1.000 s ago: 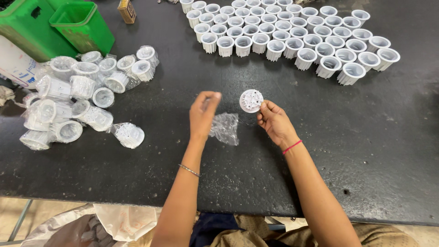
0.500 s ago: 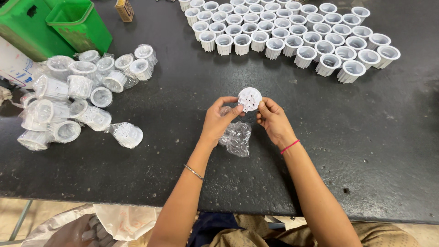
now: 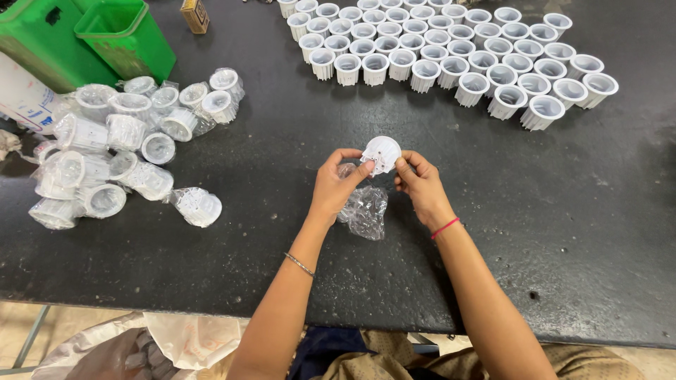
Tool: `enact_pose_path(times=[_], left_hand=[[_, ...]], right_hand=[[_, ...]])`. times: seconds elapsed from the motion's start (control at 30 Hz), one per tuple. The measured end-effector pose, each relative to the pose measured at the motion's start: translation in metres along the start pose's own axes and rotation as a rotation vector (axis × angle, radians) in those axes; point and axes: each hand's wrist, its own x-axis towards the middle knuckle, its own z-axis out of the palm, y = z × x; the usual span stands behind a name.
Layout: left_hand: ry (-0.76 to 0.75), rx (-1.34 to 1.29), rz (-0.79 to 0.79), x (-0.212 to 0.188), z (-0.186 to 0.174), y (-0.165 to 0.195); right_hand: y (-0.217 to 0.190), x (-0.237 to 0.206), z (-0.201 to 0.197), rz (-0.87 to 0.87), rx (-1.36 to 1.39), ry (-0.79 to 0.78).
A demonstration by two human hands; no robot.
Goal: The person picks white plastic cup-shaped components from a large grid arrangement on the workbench, pairs and presses two parts together, and slides each assembled part into a clear plastic bag, placing the bagged parts in a pile on the left side of the bench.
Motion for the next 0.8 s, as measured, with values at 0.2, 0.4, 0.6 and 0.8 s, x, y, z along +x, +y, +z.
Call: enact_pose_path(times=[0.2, 0.4, 0.6, 0.8], left_hand=[[0.009, -0.022, 0.003, 0.002, -0.001, -0.004], [0.030, 0.015, 0.007, 0.003, -0.003, -0.007], [0.005, -0.066, -0.017, 0.004, -0.006, -0.007], [-0.049, -0.182, -0.073, 0.003, -0.005, -0.004]], right_hand=[[0.001, 0.000, 0.003, -0.057, -0.093, 0.028], [-0.002, -0.001, 0.007, -0.161, -0.188, 0.066], [-0.012, -0.009, 0.016, -0.187, -0.267, 0.118], [-0.018, -0.011, 0.023, -0.216, -0.191, 0.035]])
